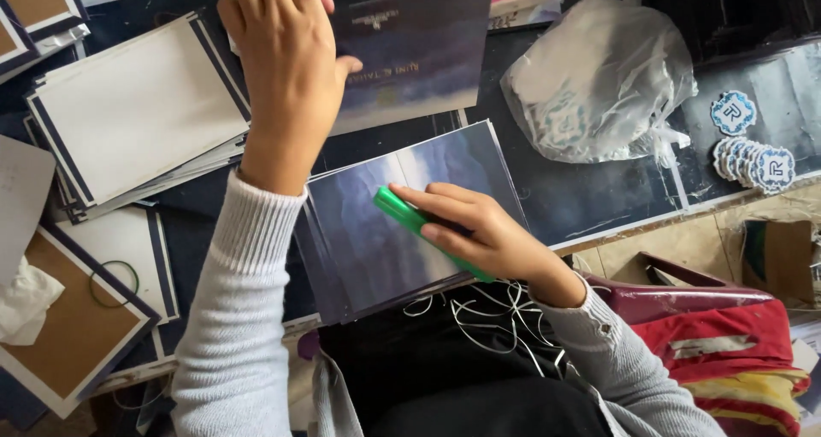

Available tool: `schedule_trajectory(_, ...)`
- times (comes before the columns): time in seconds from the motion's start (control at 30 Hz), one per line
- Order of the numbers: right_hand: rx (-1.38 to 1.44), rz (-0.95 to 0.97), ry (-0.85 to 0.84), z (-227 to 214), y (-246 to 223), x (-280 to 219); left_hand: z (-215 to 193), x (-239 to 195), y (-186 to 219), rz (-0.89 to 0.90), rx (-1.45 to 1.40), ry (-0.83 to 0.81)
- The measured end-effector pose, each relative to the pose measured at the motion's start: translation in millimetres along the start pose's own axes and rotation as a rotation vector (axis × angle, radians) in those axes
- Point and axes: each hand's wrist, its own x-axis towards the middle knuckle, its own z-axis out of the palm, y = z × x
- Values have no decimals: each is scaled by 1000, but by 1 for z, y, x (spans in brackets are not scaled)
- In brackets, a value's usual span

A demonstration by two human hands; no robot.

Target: The person repeatedly opens a stack of small, dark blue books and rubs the inside pages with a green cylindrical object. They handle the books one by one, opening them to reveal the inner pages and applying the object to the surface before moving to the next book in the pile.

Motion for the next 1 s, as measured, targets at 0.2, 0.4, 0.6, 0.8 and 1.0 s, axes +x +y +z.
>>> schedule_trajectory(0.2, 61, 108, 63, -21, -35, -44, -58, -42, 9, 202, -352, 30)
schedule_trajectory(0.4, -45, -92, 176, -47, -62, -100, -138, -127, 48, 311, -283, 20)
schedule_trajectory(0.6, -564, 188, 417, -15, -26, -63, -136, -192, 80, 109, -383, -271)
schedule_trajectory(0.8, -983, 111, 390, 14, 1, -22, -107, -164, -24, -205, -437, 31)
schedule_trajectory(1.0, -1503, 22, 419, 16, 14, 14, 20, -209, -151, -860, 165, -196)
